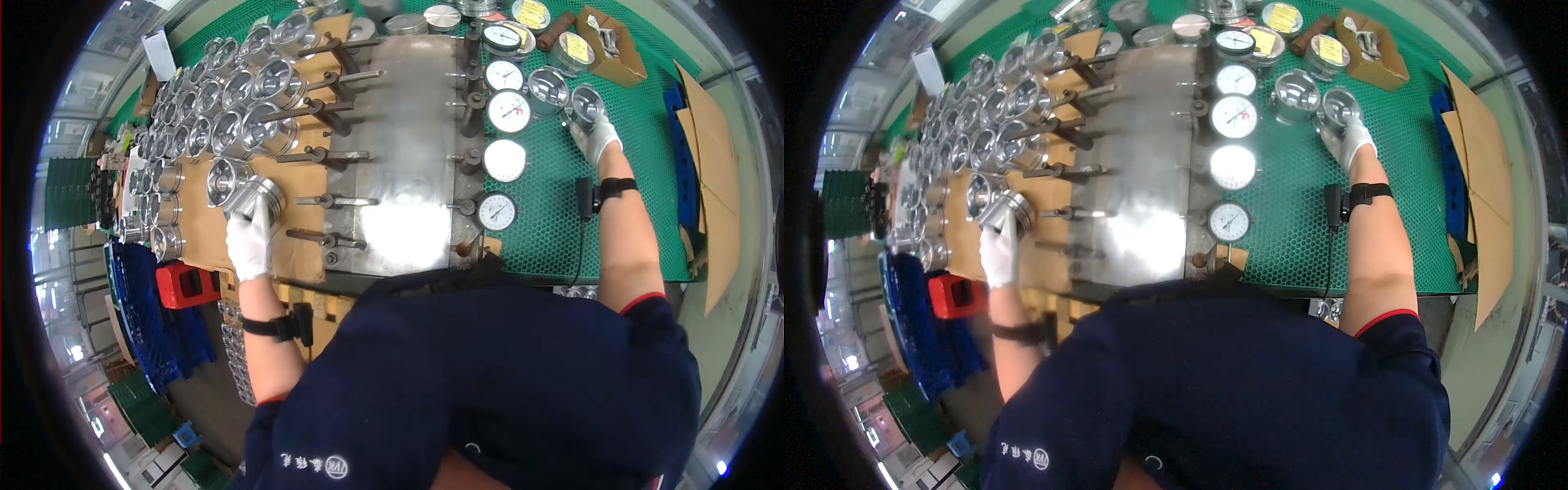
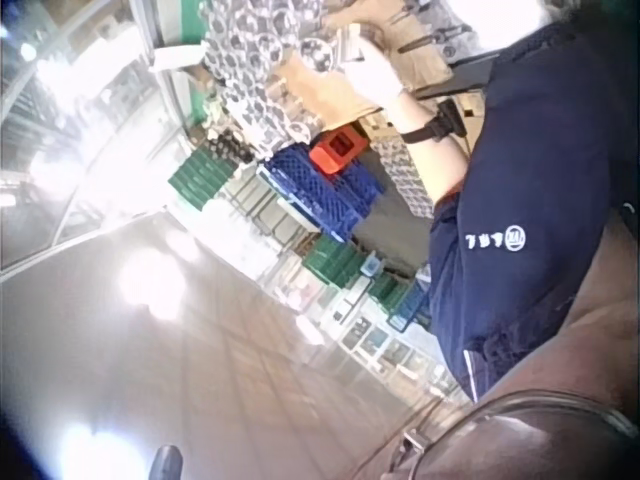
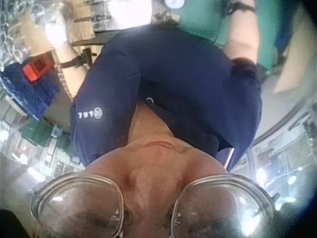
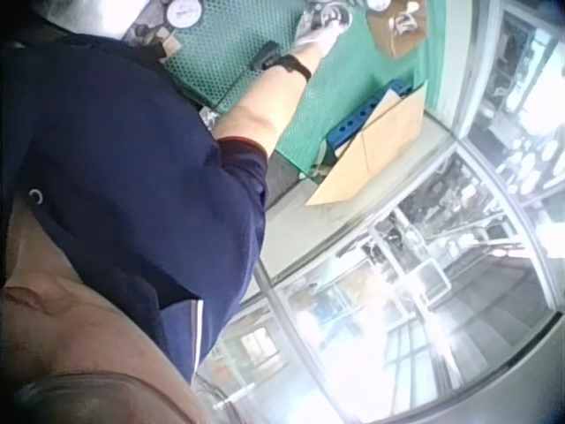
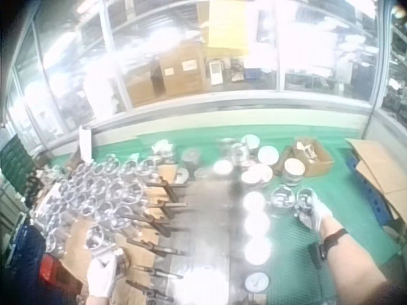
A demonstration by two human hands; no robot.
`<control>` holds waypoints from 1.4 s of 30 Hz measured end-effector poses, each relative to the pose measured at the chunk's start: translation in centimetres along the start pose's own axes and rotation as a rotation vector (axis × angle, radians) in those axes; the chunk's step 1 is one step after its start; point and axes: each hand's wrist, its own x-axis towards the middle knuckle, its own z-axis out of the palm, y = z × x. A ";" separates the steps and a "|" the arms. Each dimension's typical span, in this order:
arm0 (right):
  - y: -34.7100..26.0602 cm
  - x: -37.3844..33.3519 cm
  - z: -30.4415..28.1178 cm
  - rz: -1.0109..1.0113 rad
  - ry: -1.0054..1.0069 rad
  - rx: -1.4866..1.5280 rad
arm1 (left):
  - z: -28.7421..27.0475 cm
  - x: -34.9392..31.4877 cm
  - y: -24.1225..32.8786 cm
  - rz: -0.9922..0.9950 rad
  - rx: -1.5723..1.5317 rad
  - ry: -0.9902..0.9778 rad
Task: The recorder picks up metal pistons from a pallet, measures them using a specialized dial-gauge jig on a workbench, and then organizes them into a large collection crate.
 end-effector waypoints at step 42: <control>7.3 -33.8 13.6 0.058 -0.557 -0.506 | 2.5 -5.9 10.8 1.278 -0.702 -0.348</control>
